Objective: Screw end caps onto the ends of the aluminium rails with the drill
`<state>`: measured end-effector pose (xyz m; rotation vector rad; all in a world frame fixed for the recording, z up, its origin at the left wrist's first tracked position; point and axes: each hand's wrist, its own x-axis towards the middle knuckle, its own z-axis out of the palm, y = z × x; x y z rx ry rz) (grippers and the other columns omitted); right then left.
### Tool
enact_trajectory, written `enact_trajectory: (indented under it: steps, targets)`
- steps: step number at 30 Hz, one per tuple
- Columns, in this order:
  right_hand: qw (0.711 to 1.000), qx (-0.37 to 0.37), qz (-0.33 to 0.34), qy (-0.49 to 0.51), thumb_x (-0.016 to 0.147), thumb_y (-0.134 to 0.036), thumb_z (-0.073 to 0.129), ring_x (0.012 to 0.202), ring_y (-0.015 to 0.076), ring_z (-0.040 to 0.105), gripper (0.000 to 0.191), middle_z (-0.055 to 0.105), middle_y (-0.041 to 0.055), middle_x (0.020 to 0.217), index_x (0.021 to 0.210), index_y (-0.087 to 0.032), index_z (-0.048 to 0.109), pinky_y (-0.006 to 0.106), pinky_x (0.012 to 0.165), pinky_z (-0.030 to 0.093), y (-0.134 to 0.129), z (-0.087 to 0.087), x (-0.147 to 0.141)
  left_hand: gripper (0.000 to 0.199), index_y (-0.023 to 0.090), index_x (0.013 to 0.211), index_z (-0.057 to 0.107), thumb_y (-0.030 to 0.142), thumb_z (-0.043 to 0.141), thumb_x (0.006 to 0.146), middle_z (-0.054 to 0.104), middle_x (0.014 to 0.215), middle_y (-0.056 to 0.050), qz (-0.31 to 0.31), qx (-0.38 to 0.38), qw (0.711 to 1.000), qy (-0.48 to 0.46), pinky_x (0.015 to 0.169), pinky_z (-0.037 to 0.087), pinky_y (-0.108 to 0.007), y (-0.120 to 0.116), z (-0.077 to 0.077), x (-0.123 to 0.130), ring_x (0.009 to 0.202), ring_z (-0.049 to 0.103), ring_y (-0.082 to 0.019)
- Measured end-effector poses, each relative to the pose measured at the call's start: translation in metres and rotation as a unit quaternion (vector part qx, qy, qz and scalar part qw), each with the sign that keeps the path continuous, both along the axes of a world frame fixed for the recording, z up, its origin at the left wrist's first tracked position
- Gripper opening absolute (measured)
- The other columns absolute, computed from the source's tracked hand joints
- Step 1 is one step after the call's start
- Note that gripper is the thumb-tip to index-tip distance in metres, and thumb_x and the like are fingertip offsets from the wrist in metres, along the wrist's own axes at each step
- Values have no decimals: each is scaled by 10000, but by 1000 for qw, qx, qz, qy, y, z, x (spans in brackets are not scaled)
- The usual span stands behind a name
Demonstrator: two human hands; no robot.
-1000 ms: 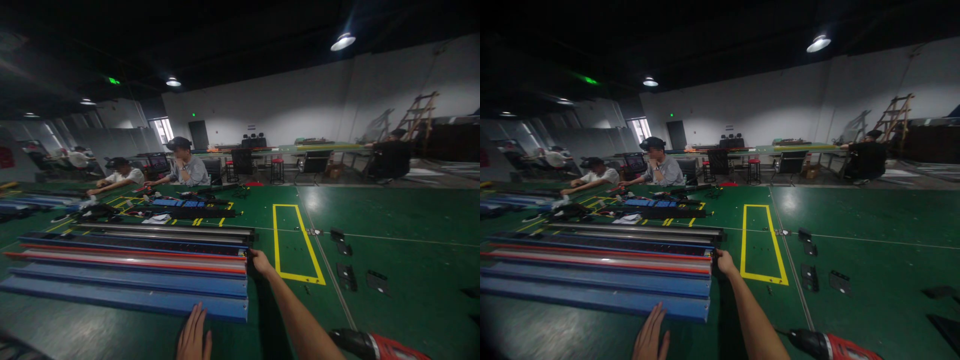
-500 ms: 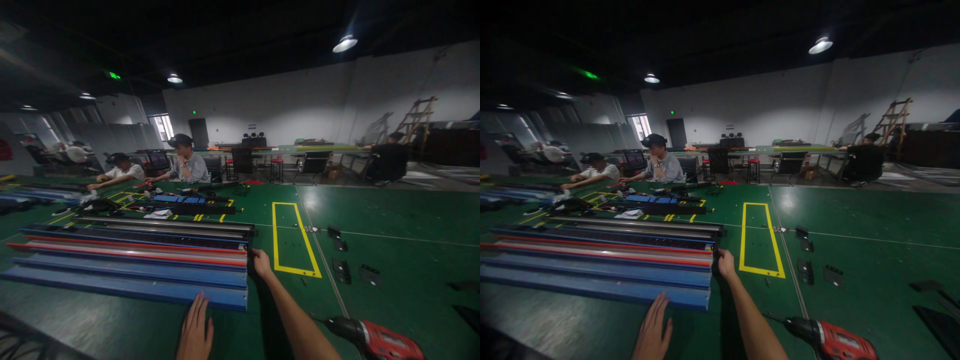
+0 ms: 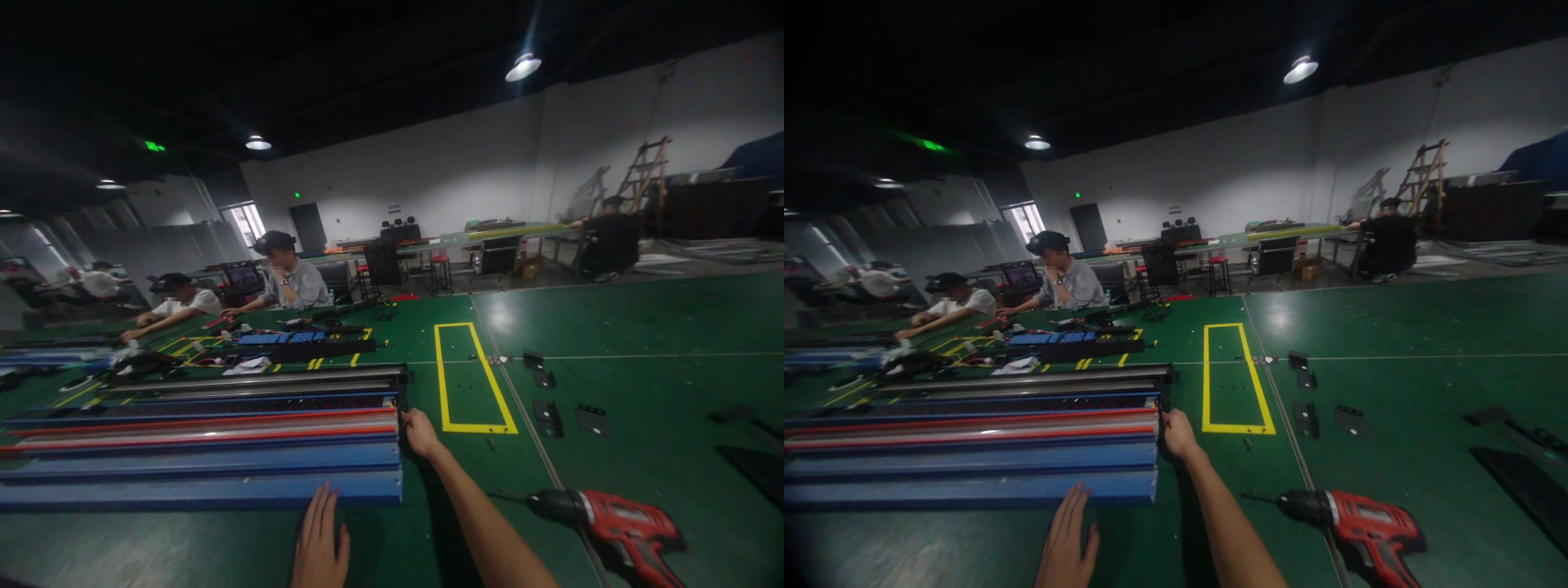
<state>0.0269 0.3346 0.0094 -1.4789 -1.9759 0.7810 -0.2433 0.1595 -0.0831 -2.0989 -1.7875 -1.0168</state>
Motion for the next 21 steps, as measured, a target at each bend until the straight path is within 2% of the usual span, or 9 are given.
enact_trajectory:
  steps: [4, 7, 16, 19, 21]
  targets:
    - [1000, 7, -15, 3, 903, -39, 423, 1125, 222, 644, 498, 754, 120, 1136, 1212, -189, 783, 247, 984, 422, -3, -5, 1, 501, 172, 1473, 494, 242, 461, 978, 528, 1526, -161, 0, -22, 1000, -13, 1139, 479, -586, -10, 20, 13, 1451, 465, -331]
    - [999, 12, -31, 8, 899, -39, 426, 1144, 229, 644, 495, 748, 134, 1151, 1228, -159, 776, 253, 1011, 421, -5, -7, 1, 518, 183, 1486, 484, 235, 472, 971, 517, 1535, -153, 2, -34, 999, -18, 1156, 466, -580, -11, 25, 14, 1464, 450, -326]
    - [994, 2, -91, 68, 886, -29, 476, 1091, 208, 707, 415, 782, 114, 1148, 1117, -143, 801, 232, 945, 484, -1, -8, 0, 495, 170, 1474, 505, 239, 434, 989, 535, 1527, -158, 7, -20, 1000, 3, 1115, 514, -567, -7, 13, 10, 1443, 482, -327]
    - [987, -12, -126, 94, 910, -34, 477, 1039, 196, 734, 389, 796, 101, 1107, 1134, -139, 777, 234, 900, 523, 12, -9, 2, 494, 160, 1470, 513, 244, 439, 989, 541, 1526, -162, 8, -15, 1000, 26, 1087, 543, -549, -5, 7, 6, 1431, 500, -328]
    - [984, -14, -149, 102, 963, -69, 483, 1070, 196, 725, 345, 777, 119, 1153, 1180, -126, 744, 260, 926, 535, 27, -7, 8, 511, 161, 1486, 498, 242, 453, 984, 541, 1529, -158, 7, -8, 999, 42, 1072, 559, -535, -4, 3, 1, 1426, 508, -328]
